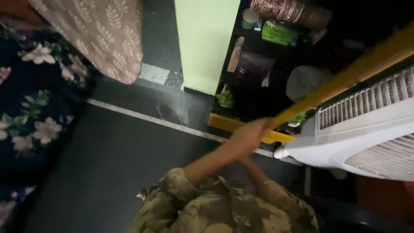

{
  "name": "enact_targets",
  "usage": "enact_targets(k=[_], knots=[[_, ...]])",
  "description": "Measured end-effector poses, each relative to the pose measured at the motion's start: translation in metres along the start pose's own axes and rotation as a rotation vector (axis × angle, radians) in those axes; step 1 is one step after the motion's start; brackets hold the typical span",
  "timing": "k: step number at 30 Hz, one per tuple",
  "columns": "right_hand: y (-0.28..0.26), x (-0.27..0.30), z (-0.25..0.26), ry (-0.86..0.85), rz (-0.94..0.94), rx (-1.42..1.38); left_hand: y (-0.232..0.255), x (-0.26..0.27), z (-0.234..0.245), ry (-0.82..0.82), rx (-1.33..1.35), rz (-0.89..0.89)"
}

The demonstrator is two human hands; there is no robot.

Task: The person organizes various personal care products on shelves, moves items between different levels, and wipes a shelf surface with a cloth.

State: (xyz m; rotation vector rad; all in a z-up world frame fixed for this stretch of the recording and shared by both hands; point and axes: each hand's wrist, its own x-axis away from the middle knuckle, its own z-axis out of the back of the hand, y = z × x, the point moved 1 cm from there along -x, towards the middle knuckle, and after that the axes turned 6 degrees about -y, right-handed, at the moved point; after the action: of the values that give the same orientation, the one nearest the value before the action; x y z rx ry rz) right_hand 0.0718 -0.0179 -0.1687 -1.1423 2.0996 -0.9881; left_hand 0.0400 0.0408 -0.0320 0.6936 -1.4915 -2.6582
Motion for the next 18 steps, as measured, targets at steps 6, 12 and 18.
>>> enact_targets(k=[6, 12, 18], knots=[[-0.012, -0.011, -0.085, 0.126, 0.844, -0.645, 0.024, 0.013, 0.025, -0.664, 0.095, 0.146], [-0.025, -0.021, -0.133, 0.008, 1.520, -0.873, 0.004, 0.024, 0.028, -0.748, 0.172, -0.278], [-0.036, -0.025, -0.149, -0.034, 1.724, -0.845, 0.021, 0.019, 0.043, -1.116, -0.141, -0.114]])
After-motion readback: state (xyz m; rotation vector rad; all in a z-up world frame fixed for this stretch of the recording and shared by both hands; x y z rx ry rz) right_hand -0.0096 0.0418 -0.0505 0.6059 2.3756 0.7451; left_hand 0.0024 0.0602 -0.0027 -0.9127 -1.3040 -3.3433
